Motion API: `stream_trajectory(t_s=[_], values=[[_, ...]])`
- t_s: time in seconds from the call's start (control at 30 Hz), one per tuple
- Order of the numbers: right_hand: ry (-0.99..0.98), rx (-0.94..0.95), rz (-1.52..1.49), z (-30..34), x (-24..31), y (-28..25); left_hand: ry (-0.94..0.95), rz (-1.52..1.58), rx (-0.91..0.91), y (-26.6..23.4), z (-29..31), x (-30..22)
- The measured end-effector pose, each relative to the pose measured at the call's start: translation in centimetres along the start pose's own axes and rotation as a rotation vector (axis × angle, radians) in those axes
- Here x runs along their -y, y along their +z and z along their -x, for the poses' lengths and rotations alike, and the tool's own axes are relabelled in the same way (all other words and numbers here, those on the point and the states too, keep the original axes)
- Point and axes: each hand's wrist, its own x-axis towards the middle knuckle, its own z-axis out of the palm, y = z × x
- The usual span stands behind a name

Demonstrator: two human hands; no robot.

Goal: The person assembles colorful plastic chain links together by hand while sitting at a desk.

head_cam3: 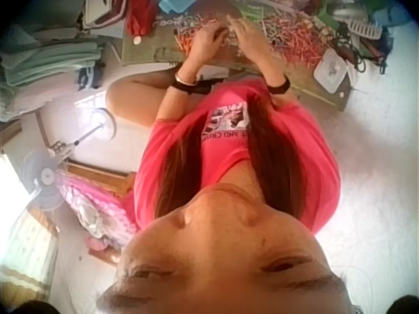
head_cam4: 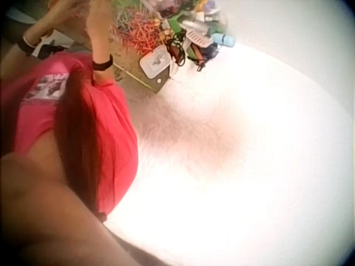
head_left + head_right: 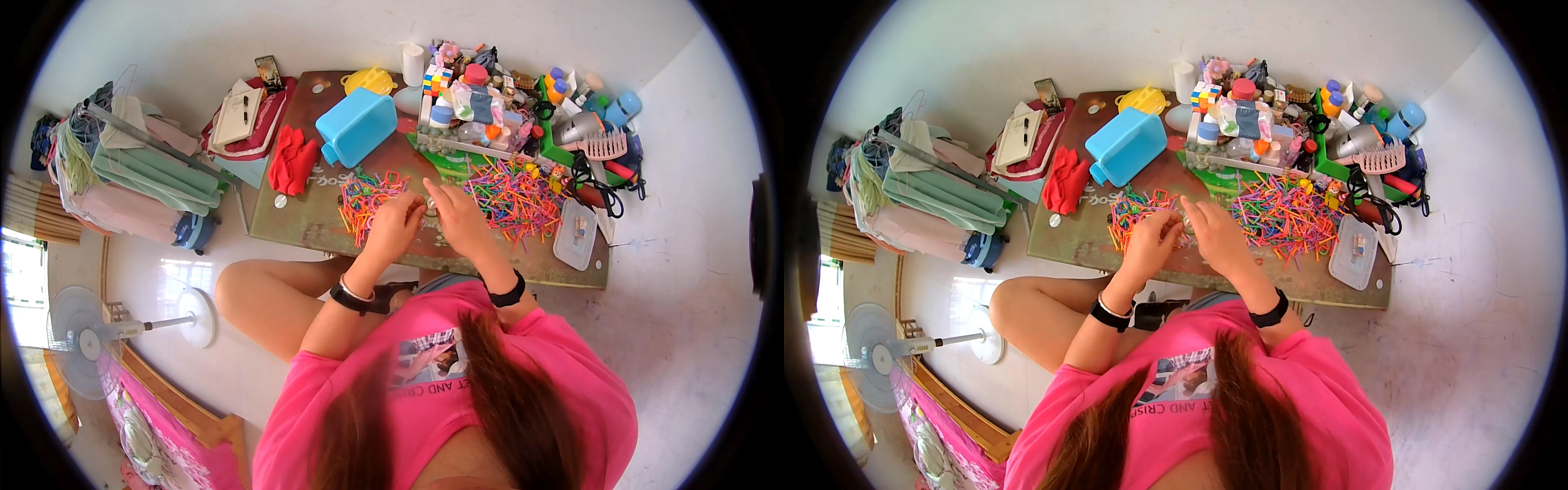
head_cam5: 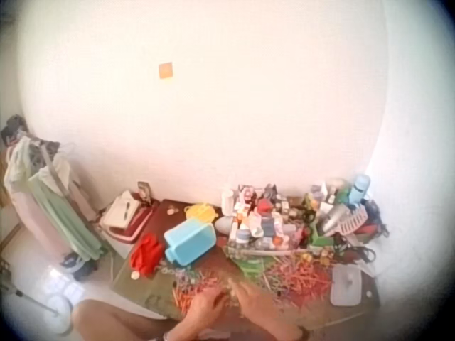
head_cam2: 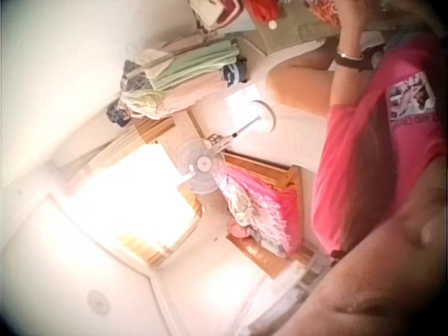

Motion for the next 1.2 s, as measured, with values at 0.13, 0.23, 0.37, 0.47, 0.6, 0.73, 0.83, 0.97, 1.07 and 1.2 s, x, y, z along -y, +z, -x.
stream_trajectory(t_s=[0.13, 0.23, 0.37, 0.47, 0.6, 0.73, 0.83, 0.97, 1.07, 1.2], values=[[0.076, -0.111, -0.083, -0.4, 1.2, -0.2, 0.066, 0.073, -0.074, 0.4, 0.2, -0.4], [0.193, -0.201, -0.242, -0.4, 1.3, 0.7, 0.133, 0.105, -0.141, 0.8, 0.4, -0.9], [0.559, -0.200, -0.882, 0.0, 1.6, 1.9, 0.178, 0.112, -0.218, 1.1, 0.6, -1.4], [0.648, -0.064, -1.131, 1.6, 0.6, 4.6, 0.165, 0.047, -0.305, 1.0, 0.5, -0.9], [0.644, 0.382, -1.147, 3.4, 2.4, 5.1, 0.068, 0.139, -0.312, -0.6, -0.3, -0.9], [0.612, 0.396, -0.658, 1.2, 2.1, 1.7, -0.076, 0.850, -0.204, -1.8, -0.4, 0.7], [0.518, 0.077, -0.611, 1.3, -1.7, 1.6, -0.108, 1.170, -0.123, -2.3, -0.5, 0.2], [0.512, -0.155, -0.878, -0.1, -0.5, -0.8, -0.265, 1.272, -0.066, -1.9, -0.5, 0.4], [0.497, -0.277, -0.753, -1.0, 0.9, -1.3, -0.255, 1.237, -0.036, -1.3, -0.4, -0.7], [0.327, -0.297, -0.339, -1.3, 1.7, -1.9, -0.264, 1.015, -0.010, -0.2, -0.1, -0.9]])
